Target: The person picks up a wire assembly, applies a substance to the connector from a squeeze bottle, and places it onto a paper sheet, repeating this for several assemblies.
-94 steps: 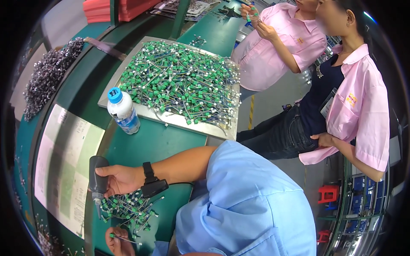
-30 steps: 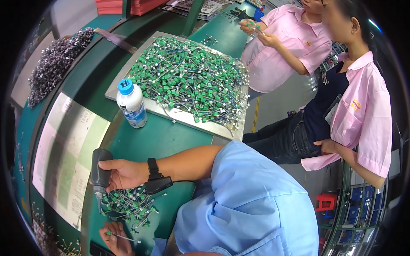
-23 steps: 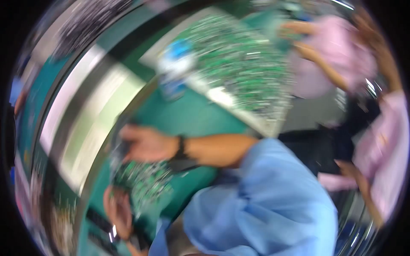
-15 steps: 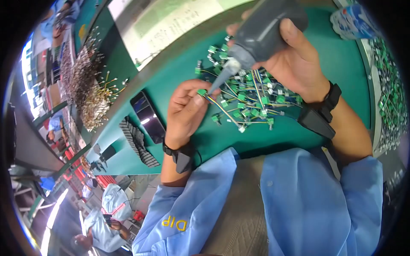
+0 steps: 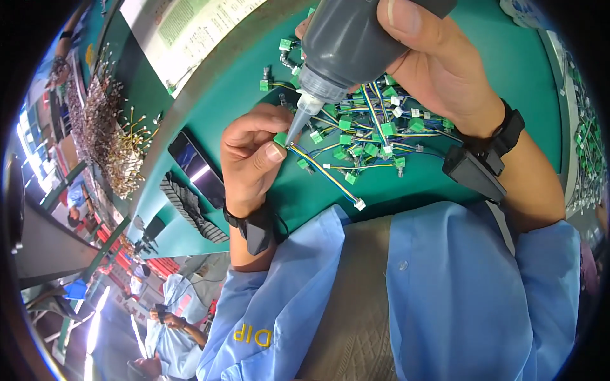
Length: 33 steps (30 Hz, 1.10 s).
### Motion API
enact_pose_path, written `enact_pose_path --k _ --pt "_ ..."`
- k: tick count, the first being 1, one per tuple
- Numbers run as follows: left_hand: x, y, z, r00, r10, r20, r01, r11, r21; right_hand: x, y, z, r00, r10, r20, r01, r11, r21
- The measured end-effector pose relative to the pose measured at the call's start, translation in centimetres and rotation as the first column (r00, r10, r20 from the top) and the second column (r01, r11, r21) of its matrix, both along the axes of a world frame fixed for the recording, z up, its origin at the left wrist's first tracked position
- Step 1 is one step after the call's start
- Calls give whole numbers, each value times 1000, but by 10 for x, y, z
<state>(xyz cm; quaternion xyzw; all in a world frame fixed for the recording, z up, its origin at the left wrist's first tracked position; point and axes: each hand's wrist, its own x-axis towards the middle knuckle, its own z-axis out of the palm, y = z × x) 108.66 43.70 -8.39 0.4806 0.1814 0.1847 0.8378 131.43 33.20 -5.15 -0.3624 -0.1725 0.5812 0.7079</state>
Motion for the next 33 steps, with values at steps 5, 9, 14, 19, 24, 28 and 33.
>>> enact_pose_path --k 5,9,14,19,24,28,33 --pt "1 -1 -1 1000 10 9 -10 1000 -19 -5 -5 1 999 1 -32 -2 1000 -29" --pt "0 1 -1 1000 -2 2 2 1000 -7 -10 -8 1 998 -34 -54 31 998 -58" --pt "1 0 0 1000 -2 6 2 1000 -24 -17 -11 3 994 -83 -77 76 993 -90" --pt "1 1 -2 1000 -6 5 6 1000 -20 -24 -12 2 981 -112 -157 100 991 -86" --pt "1 0 -1 1000 -8 10 8 1000 -18 -25 -10 0 871 -85 -483 116 993 35" --pt "1 -1 -3 1000 -2 23 2 1000 -20 -25 -9 -1 713 -28 -701 157 980 121" --pt "0 0 -3 1000 0 23 1 1000 -9 -25 -10 -2 708 -19 -706 156 979 130"
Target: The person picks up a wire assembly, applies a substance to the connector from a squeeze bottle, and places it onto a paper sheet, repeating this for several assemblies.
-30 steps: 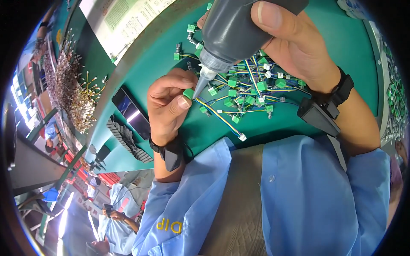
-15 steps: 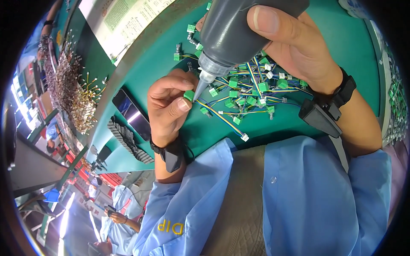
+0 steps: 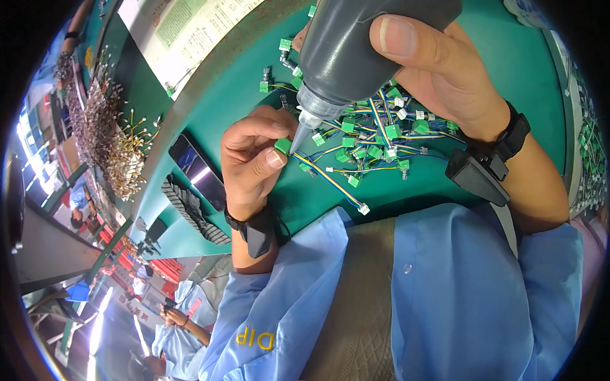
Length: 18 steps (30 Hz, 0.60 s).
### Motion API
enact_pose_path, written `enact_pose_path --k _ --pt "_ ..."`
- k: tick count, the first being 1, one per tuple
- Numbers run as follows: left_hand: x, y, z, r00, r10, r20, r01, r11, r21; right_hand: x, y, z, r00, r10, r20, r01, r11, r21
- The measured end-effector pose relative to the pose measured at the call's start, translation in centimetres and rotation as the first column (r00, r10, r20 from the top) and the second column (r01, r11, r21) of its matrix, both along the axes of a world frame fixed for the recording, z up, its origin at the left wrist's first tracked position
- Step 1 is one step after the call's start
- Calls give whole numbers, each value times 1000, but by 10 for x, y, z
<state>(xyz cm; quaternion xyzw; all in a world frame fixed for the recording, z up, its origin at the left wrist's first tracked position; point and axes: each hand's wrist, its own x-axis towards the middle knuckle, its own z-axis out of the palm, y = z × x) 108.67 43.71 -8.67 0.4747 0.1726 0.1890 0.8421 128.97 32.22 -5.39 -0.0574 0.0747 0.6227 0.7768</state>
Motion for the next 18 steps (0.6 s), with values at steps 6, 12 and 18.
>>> enact_pose_path --k 6,12,18 --pt "1 0 0 1000 -3 10 3 1000 -13 2 -1 -1 992 9 125 -3 999 -48" --pt "0 -1 0 1000 1 16 -1 1000 -12 4 -3 -2 969 30 243 -6 995 -96" --pt "0 -1 1 1000 5 10 -5 1000 -19 4 -1 -2 931 53 361 -1 990 -143"
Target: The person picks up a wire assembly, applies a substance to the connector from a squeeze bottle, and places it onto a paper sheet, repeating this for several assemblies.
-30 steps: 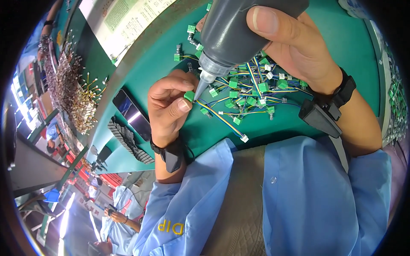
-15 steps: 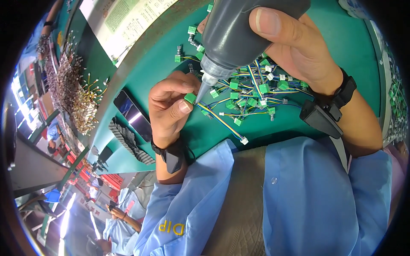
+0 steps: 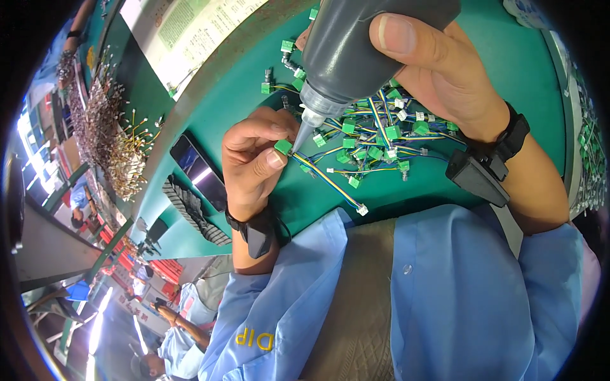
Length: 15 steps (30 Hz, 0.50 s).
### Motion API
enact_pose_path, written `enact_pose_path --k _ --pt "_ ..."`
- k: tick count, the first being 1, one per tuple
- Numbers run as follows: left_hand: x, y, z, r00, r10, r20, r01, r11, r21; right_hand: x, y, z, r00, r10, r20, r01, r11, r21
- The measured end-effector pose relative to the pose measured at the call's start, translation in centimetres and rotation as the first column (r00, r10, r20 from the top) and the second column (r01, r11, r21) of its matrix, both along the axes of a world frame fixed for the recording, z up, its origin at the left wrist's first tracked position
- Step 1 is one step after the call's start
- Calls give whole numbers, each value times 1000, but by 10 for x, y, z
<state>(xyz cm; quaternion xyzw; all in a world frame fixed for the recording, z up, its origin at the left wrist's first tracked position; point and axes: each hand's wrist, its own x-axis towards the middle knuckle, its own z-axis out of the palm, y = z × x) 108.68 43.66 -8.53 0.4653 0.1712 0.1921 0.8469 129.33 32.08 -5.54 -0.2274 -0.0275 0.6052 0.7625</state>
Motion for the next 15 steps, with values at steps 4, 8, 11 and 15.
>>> enact_pose_path --k 4,8,11,15 --pt "0 0 -1 1000 6 3 -6 1000 1 -1 5 0 997 8 81 -5 999 -32" --pt "1 1 -1 1000 6 19 -6 1000 4 1 2 -1 987 17 162 -7 998 -65" --pt "2 0 -1 999 4 40 -4 1000 6 0 5 -1 975 26 221 -6 996 -88" --pt "2 1 -2 996 -4 84 3 1000 14 7 1 -3 959 35 281 -4 994 -109"
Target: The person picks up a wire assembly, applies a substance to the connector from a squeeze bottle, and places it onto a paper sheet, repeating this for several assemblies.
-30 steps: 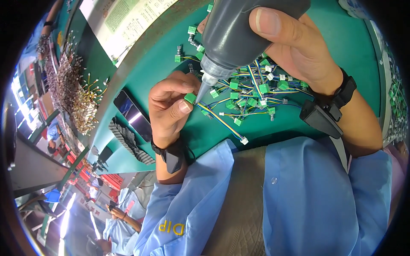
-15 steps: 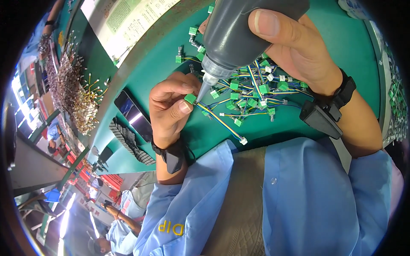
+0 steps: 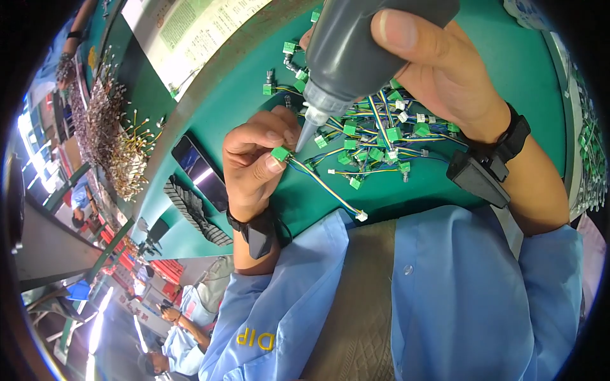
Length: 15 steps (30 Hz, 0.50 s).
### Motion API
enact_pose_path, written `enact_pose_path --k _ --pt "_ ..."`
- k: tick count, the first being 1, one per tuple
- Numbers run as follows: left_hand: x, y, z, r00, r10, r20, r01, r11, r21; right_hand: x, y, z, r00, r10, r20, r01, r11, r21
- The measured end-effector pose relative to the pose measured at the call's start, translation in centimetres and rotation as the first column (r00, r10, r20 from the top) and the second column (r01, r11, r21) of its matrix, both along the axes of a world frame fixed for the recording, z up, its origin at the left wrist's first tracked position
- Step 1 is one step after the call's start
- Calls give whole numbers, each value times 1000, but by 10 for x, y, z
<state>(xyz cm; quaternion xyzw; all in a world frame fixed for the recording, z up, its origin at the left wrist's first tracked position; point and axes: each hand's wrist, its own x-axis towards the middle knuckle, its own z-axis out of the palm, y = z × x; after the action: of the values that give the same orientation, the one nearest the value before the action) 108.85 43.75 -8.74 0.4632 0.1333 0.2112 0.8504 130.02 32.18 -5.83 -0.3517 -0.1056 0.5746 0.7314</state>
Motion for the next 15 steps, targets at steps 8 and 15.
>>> enact_pose_path --k 8,15 --pt "-1 -3 9 999 9 -51 -14 996 -85 16 12 3 996 -6 94 6 1000 5" --pt "0 -1 2 999 -45 16 45 998 -38 20 13 1 985 69 160 -75 997 31"
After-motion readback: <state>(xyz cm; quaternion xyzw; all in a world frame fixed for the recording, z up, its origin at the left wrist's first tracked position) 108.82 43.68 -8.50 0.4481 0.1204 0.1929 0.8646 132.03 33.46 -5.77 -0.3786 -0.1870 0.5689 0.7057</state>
